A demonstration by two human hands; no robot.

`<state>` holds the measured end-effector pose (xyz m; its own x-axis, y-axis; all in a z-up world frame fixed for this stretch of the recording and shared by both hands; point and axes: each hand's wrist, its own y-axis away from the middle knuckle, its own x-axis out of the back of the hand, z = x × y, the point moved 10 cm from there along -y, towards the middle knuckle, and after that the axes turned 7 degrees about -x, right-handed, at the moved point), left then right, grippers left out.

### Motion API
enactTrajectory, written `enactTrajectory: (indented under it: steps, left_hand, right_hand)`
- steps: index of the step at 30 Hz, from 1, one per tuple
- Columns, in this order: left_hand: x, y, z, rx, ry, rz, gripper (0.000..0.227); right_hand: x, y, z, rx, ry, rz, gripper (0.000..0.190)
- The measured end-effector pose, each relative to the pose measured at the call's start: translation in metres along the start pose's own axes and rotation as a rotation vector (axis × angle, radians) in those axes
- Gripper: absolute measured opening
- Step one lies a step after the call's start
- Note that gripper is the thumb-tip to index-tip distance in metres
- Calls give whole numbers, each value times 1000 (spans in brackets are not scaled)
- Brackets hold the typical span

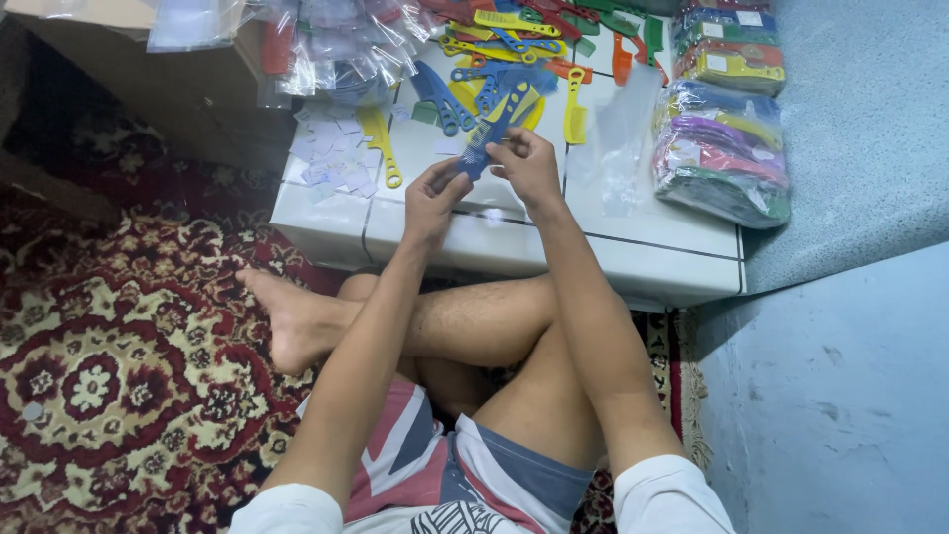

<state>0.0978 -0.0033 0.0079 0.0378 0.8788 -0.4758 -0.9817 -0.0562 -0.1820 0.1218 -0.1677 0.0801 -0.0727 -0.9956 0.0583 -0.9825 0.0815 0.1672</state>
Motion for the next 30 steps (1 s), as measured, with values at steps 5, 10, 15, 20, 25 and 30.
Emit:
enactTrajectory:
  steps: [5, 10, 15, 20, 25, 30]
  left_hand:
    - [18, -8, -17, -28, 23, 56, 40]
    - [3, -1, 17, -92, 19, 44, 51]
    - [5, -4, 9, -105, 58, 43, 45]
    - [0, 4, 16, -60, 111, 92, 45]
    - [6, 3, 14, -53, 23, 137, 43]
    - [11, 4, 20, -111, -67, 183, 56]
  right_hand:
    - [-19, 9, 3, -25, 48, -134, 46]
    - [-31, 17, -1, -39, 56, -221, 57]
    - [-25, 5, 16, -57, 24, -204, 58]
    - [-19, 8, 8, -48, 7, -136, 52]
    - [-19, 4, 11, -57, 40, -116, 49]
    - [-22, -1, 22, -51, 87, -153, 39]
